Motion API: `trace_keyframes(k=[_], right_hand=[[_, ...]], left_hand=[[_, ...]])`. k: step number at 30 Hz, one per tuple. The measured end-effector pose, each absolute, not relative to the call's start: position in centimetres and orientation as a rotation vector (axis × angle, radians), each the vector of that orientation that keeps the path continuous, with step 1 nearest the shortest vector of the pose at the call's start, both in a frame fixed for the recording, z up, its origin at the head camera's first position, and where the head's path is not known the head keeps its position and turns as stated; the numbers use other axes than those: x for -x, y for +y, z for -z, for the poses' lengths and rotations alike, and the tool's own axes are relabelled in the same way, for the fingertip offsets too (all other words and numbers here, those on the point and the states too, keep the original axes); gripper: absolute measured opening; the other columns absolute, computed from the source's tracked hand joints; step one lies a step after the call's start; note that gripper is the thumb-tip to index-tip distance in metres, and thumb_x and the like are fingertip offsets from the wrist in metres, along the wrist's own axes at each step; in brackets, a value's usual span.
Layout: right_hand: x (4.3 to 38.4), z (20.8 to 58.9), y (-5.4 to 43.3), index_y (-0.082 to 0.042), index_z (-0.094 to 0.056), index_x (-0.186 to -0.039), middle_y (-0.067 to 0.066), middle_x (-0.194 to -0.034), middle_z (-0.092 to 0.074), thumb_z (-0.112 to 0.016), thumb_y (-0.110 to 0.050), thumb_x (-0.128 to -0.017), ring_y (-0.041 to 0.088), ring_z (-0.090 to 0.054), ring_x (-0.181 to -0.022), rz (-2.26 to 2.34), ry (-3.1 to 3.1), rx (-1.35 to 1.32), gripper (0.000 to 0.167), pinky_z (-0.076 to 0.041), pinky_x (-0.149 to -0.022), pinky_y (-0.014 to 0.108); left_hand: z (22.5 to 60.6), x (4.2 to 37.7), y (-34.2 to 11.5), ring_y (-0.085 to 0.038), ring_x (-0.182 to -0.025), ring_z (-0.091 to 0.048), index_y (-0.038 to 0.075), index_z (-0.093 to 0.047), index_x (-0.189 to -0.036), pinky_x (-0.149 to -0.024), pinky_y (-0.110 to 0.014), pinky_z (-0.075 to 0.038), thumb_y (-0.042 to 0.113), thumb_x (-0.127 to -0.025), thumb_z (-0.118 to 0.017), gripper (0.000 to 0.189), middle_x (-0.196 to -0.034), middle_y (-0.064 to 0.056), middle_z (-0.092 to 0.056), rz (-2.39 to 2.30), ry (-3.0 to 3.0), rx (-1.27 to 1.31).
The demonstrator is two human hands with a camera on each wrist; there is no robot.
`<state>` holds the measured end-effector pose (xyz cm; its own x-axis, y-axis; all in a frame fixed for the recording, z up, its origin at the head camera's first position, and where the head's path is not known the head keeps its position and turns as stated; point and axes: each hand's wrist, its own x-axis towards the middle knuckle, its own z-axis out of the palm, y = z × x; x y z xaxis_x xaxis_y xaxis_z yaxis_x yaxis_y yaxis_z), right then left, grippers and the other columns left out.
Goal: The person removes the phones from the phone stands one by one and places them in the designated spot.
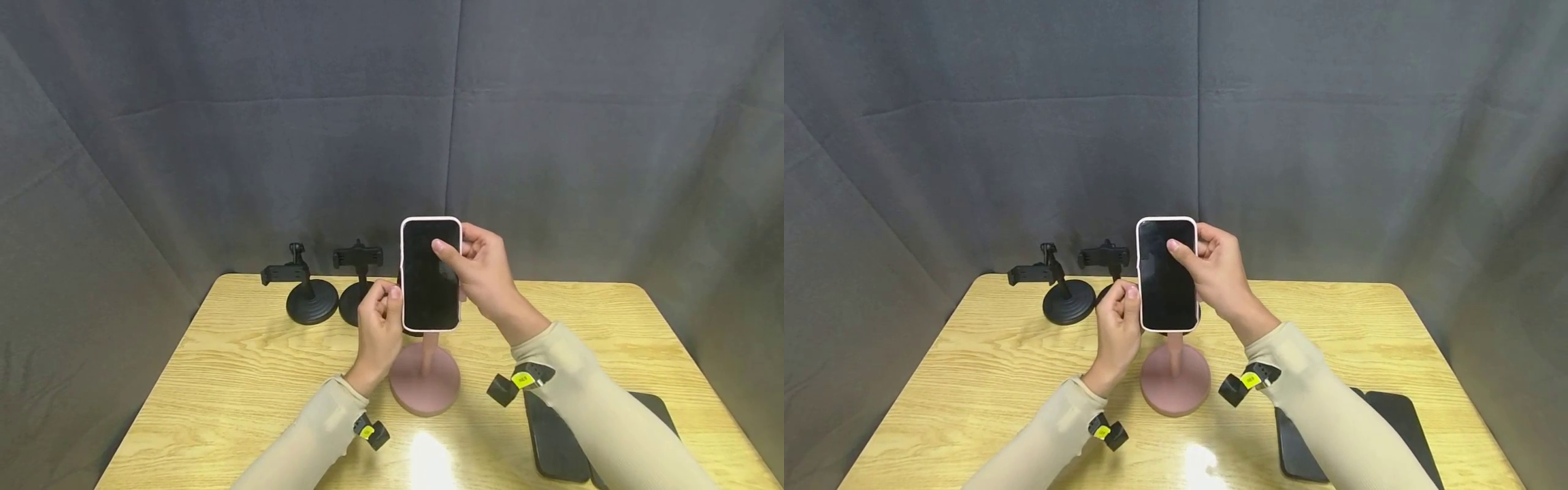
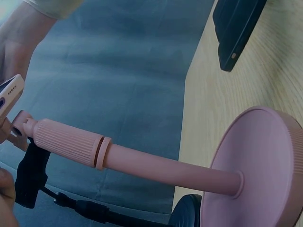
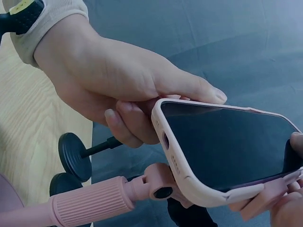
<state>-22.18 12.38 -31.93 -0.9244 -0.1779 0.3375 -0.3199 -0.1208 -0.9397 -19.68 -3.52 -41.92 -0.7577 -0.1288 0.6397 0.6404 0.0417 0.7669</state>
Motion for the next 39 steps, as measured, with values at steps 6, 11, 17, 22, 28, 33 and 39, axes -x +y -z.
trace_keyframes(k=[6,11,17,22,28,33,39], right_hand=[[22.24,31.88,12.38,0.002,-0.062,-0.111,-0.006,-0.077,-0.078,-0.064,0.002,-0.095,0.012,-0.076,-0.065,-2.213,-1.994,-0.579,0.016,-0.059,-0.048,0.028],[22.28,31.86,12.2,0.004,-0.062,-0.112,-0.006,-0.075,-0.077,-0.065,0.002,-0.095,0.012,-0.075,-0.063,-2.222,-1.979,-0.564,0.017,-0.055,-0.043,0.026],[22.45,31.84,12.21,0.004,-0.062,-0.112,-0.006,-0.075,-0.077,-0.066,0.001,-0.095,0.012,-0.075,-0.063,-2.208,-1.985,-0.554,0.018,-0.053,-0.039,0.024],[22.51,31.76,12.26,0.006,-0.061,-0.114,-0.008,-0.076,-0.078,-0.066,0.001,-0.095,0.011,-0.076,-0.066,-2.211,-1.982,-0.529,0.02,-0.061,-0.053,0.028],[22.49,31.59,12.07,0.01,-0.059,-0.116,-0.009,-0.076,-0.078,-0.064,0.003,-0.095,0.011,-0.075,-0.066,-2.228,-1.982,-0.537,0.023,-0.061,-0.055,0.026],[22.51,31.55,12.19,0.01,-0.06,-0.117,-0.01,-0.077,-0.078,-0.064,0.004,-0.095,0.009,-0.076,-0.069,-2.22,-1.969,-0.517,0.023,-0.063,-0.062,0.028],[22.52,31.54,12.44,0.007,-0.061,-0.114,-0.009,-0.076,-0.078,-0.064,0.003,-0.095,0.009,-0.075,-0.067,-2.22,-1.947,-0.509,0.02,-0.061,-0.057,0.025]], left_hand=[[41.96,19.77,-3.57,0.004,-0.047,-0.027,-0.005,-0.055,-0.089,-0.042,-0.017,-0.021,0.013,-0.106,-0.05,0.025,-0.052,0.001,-0.033,1.753,-1.782,0.519],[41.83,19.63,-3.66,0.004,-0.047,-0.027,-0.006,-0.055,-0.09,-0.043,-0.016,-0.02,0.009,-0.105,-0.05,0.022,-0.052,0.001,-0.031,1.739,-1.787,0.521],[41.7,19.51,-3.66,0.003,-0.047,-0.027,-0.007,-0.055,-0.091,-0.044,-0.016,-0.02,0.004,-0.104,-0.049,0.018,-0.053,0.002,-0.032,1.748,-1.801,0.517],[41.71,19.61,-3.73,0.002,-0.047,-0.028,-0.005,-0.056,-0.092,-0.044,-0.016,-0.021,0.006,-0.105,-0.05,0.017,-0.053,0.002,-0.033,1.732,-1.834,0.509],[41.68,19.44,-4.0,0.001,-0.048,-0.027,-0.003,-0.059,-0.091,-0.046,-0.016,-0.02,0.006,-0.104,-0.053,0.016,-0.052,0.0,-0.033,1.637,-1.886,0.469],[41.28,19.4,-4.12,0.0,-0.05,-0.029,-0.002,-0.062,-0.092,-0.049,-0.016,-0.022,0.009,-0.104,-0.053,0.018,-0.054,-0.001,-0.035,1.526,-1.971,0.447],[41.03,19.51,-4.1,-0.001,-0.054,-0.029,0.0,-0.062,-0.088,-0.052,-0.015,-0.022,0.01,-0.104,-0.052,0.021,-0.058,0.002,-0.035,1.436,-2.02,0.458]])
